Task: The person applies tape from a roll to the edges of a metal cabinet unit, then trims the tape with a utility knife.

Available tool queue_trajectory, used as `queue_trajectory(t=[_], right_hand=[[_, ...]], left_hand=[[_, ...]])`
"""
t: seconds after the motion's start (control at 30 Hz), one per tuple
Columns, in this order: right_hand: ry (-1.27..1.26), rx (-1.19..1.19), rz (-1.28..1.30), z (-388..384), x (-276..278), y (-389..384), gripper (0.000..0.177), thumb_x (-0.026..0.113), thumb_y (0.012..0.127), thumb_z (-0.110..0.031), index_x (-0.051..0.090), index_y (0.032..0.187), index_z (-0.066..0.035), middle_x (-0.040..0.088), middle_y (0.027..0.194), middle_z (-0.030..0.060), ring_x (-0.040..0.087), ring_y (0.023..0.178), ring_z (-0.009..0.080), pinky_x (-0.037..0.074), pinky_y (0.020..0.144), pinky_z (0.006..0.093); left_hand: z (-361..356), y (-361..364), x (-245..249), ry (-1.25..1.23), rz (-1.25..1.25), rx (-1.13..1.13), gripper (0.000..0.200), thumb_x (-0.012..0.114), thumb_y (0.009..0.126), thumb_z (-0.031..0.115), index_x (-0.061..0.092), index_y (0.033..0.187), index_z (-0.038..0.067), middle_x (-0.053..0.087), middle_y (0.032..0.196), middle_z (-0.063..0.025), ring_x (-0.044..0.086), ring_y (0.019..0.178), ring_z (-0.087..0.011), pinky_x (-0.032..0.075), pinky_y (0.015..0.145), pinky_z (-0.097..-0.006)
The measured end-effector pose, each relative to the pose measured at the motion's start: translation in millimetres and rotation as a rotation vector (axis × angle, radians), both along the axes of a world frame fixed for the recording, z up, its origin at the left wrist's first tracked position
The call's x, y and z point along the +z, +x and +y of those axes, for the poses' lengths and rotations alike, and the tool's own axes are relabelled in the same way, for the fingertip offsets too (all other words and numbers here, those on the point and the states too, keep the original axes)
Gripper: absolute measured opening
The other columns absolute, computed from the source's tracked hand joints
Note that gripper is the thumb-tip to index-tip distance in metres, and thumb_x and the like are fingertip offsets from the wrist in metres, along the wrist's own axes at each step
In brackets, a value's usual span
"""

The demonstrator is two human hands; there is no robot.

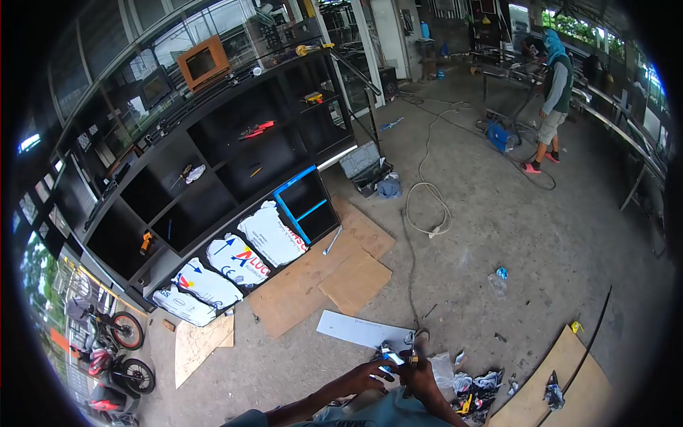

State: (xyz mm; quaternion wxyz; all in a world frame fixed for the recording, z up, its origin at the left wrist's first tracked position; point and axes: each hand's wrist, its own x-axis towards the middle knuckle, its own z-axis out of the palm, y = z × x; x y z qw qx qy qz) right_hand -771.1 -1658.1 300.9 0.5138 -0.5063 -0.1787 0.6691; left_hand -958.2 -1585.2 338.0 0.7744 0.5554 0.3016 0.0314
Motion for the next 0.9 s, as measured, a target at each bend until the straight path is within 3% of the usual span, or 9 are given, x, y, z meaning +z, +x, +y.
queue_trajectory(t=[0.1,0.2,0.3,0.43,0.5,0.6,0.67,0.77,0.9], right_hand=[[0.156,0.004,-0.295,90,25,31,0.037,0.071,0.079,-0.007,0.054,0.112,-0.002,0.065,0.075,0.0074,0.057,0.060,0.0107,0.046,0.054,0.0258],[0.329,0.023,-0.369,164,24,51,0.036,0.072,0.080,-0.009,0.055,0.111,-0.002,0.065,0.076,0.0079,0.060,0.066,0.0128,0.049,0.061,0.0285],[0.256,0.191,-0.543,215,44,75,0.034,0.073,0.080,-0.011,0.056,0.108,-0.002,0.067,0.079,0.0101,0.063,0.073,0.0144,0.050,0.067,0.0295],[0.248,0.216,-0.727,288,57,97,0.032,0.074,0.077,-0.001,0.056,0.103,-0.003,0.067,0.076,0.0062,0.063,0.069,0.0107,0.050,0.063,0.0260],[0.281,0.227,-0.567,322,46,114,0.033,0.074,0.077,-0.002,0.055,0.104,-0.003,0.067,0.078,0.0060,0.062,0.068,0.0097,0.050,0.061,0.0260],[0.207,0.218,-0.680,374,60,127,0.035,0.071,0.083,-0.007,0.054,0.113,-0.004,0.067,0.079,0.0056,0.061,0.066,0.0100,0.050,0.057,0.0263],[0.144,0.331,-0.635,408,77,141,0.051,0.062,0.092,-0.027,0.044,0.135,-0.009,0.065,0.077,0.0093,0.061,0.064,0.0141,0.050,0.061,0.0298],[0.213,0.429,-0.799,450,107,150,0.047,0.057,0.095,-0.026,0.044,0.138,-0.011,0.056,0.114,0.0199,0.059,0.096,0.0295,0.047,0.084,0.0365],[0.050,0.152,-0.714,532,129,173,0.050,0.063,0.092,-0.023,0.045,0.136,-0.010,0.055,0.126,0.0173,0.064,0.086,0.0242,0.051,0.077,0.0344]], left_hand=[[72,33,7,0.047,-0.043,0.091,0.048,0.058,0.086,-0.005,0.046,0.133,0.002,0.058,0.121,-0.0149,0.055,0.115,-0.0237,0.051,0.094,-0.0359],[134,50,14,0.442,0.029,-0.031,0.037,0.064,0.085,0.005,0.059,0.121,0.002,0.065,0.113,-0.0137,0.060,0.109,-0.0196,0.049,0.093,-0.0293],[166,61,26,0.104,-0.061,0.153,0.038,0.063,0.086,0.004,0.059,0.124,0.002,0.064,0.114,-0.0126,0.063,0.102,-0.0180,0.050,0.090,-0.0301],[228,88,32,0.352,-0.066,0.117,0.041,0.060,0.089,0.005,0.054,0.129,0.000,0.069,0.099,-0.0096,0.065,0.090,-0.0145,0.051,0.084,-0.0284],[254,96,8,0.126,-0.122,0.252,0.044,0.063,0.086,0.006,0.054,0.129,0.001,0.069,0.092,-0.0106,0.065,0.082,-0.0123,0.051,0.076,-0.0269],[324,114,27,0.246,0.056,0.160,0.041,0.067,0.086,0.009,0.058,0.126,0.007,0.068,0.096,-0.0064,0.061,0.089,-0.0098,0.048,0.081,-0.0275],[370,125,28,0.255,0.065,0.125,0.044,0.069,0.084,0.010,0.058,0.126,0.008,0.067,0.092,-0.0052,0.060,0.084,-0.0091,0.050,0.077,-0.0274],[445,143,32,0.312,-0.117,0.178,0.048,0.068,0.080,0.006,0.056,0.126,0.001,0.068,0.099,-0.0127,0.067,0.081,-0.0152,0.053,0.073,-0.0294],[544,146,35,0.293,-0.054,0.020,0.050,0.069,0.079,0.008,0.056,0.128,0.003,0.069,0.091,-0.0121,0.067,0.079,-0.0142,0.052,0.073,-0.0291]])
